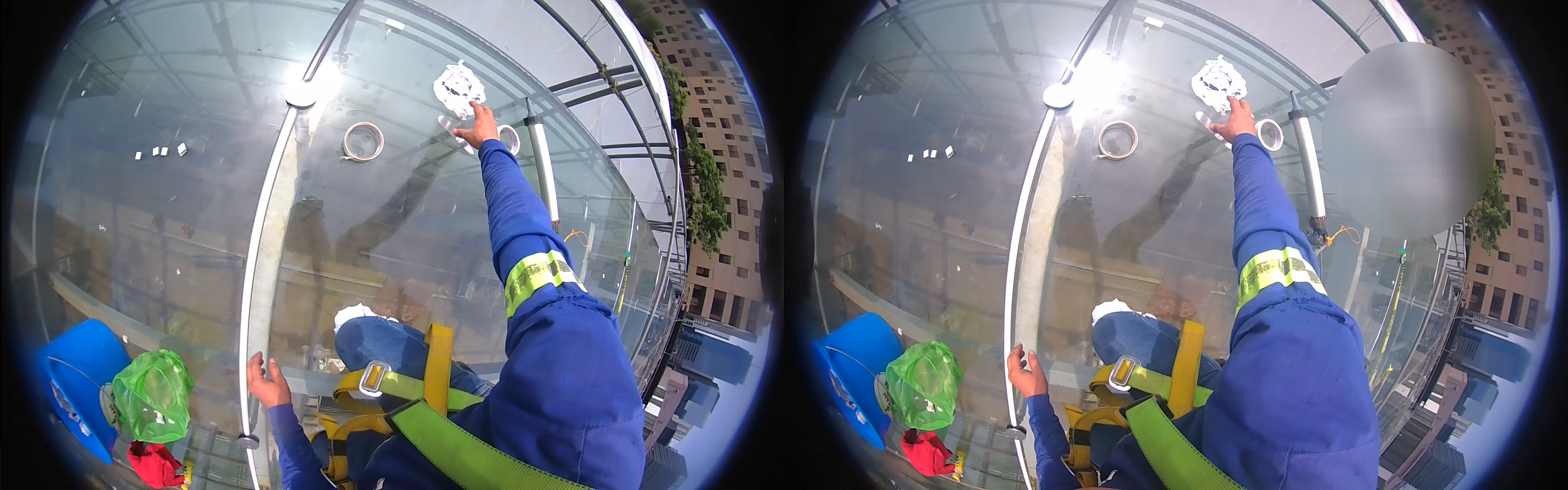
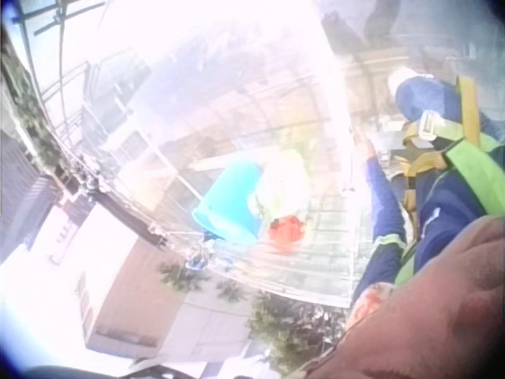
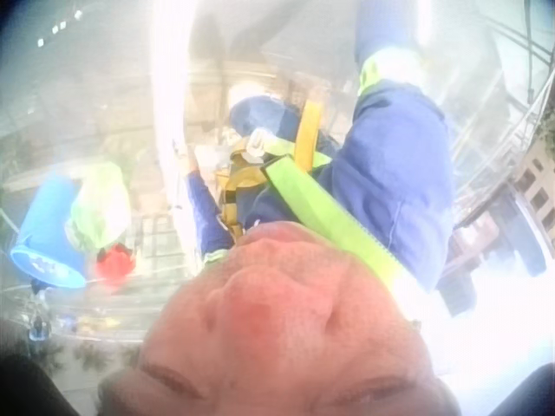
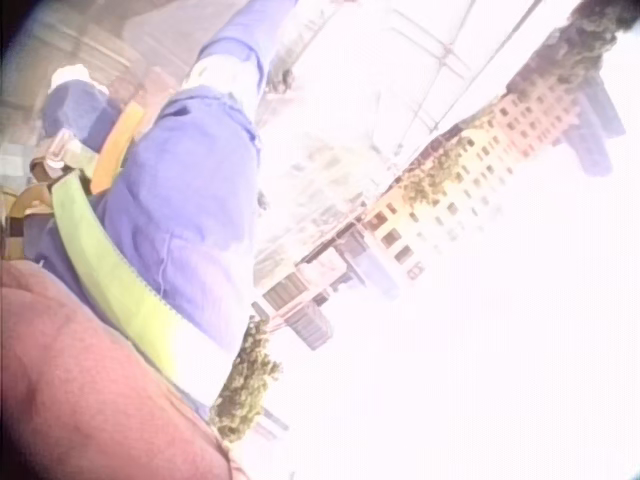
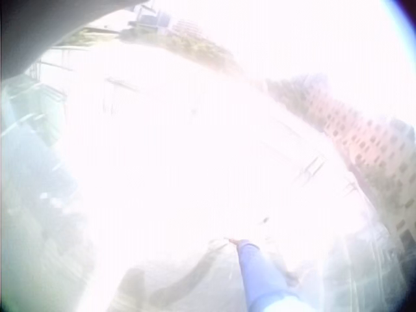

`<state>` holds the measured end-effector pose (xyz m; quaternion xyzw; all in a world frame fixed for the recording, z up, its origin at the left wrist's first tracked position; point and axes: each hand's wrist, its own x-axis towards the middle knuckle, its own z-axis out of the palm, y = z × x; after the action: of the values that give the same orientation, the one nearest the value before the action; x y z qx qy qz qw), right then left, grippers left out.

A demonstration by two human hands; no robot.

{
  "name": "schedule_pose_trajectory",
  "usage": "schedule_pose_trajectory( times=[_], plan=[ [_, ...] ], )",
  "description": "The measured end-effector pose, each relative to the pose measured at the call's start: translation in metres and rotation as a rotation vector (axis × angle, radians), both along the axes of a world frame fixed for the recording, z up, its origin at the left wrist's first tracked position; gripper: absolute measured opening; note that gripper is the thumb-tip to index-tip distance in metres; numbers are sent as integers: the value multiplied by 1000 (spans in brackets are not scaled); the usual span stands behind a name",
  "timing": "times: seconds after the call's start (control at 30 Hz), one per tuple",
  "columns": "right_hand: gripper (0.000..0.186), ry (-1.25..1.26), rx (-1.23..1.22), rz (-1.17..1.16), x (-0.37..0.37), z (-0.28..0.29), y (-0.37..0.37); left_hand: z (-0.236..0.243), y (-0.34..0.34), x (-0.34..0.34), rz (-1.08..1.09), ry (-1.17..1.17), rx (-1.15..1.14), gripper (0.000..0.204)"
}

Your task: The person applies masking tape along the edges of a glass joint on a transparent walkway, then picks up a sealant gun.

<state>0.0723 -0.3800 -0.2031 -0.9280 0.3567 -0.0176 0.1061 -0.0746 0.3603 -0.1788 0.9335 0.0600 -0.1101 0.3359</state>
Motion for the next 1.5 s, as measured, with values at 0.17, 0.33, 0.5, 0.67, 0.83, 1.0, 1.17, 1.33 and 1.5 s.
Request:
schedule_pose_trajectory(
  times=[0.17, 0.33, 0.5, 0.67, 0.83, 1.0, 1.17, 1.33, 1.5],
  plan=[
    [120, 97, 74, 114, 16, -3, -51, -18, -251, 156, -497, -313, -351, 31],
    [106, 119, 34, 136, 22, -5, -25, -29, -381, 224, -766, -210, -138, 53],
    [96, 144, 99, 136, -35, -6, 13, -20, -386, 213, -830, -18, 195, 61],
    [90, 3, 164, 164, -120, -6, 99, -27, -309, 142, -848, 19, 295, 57],
    [87, 60, 319, 318, -205, -4, 217, -27, -193, 65, -702, 78, 211, 47],
    [64, -179, 409, 375, -190, 14, 186, -21, -106, 16, -621, 60, -2, 42],
    [92, -34, -116, -83, -136, -5, 4, 3, -45, -49, -35, 111, -8, 44],
    [91, 132, 78, -51, -149, -23, -32, 64, 72, -199, 237, 795, 521, 67],
    [88, 145, 118, 30, -225, -27, 71, 151, 106, -310, 497, 231, 495, 96]
  ],
)
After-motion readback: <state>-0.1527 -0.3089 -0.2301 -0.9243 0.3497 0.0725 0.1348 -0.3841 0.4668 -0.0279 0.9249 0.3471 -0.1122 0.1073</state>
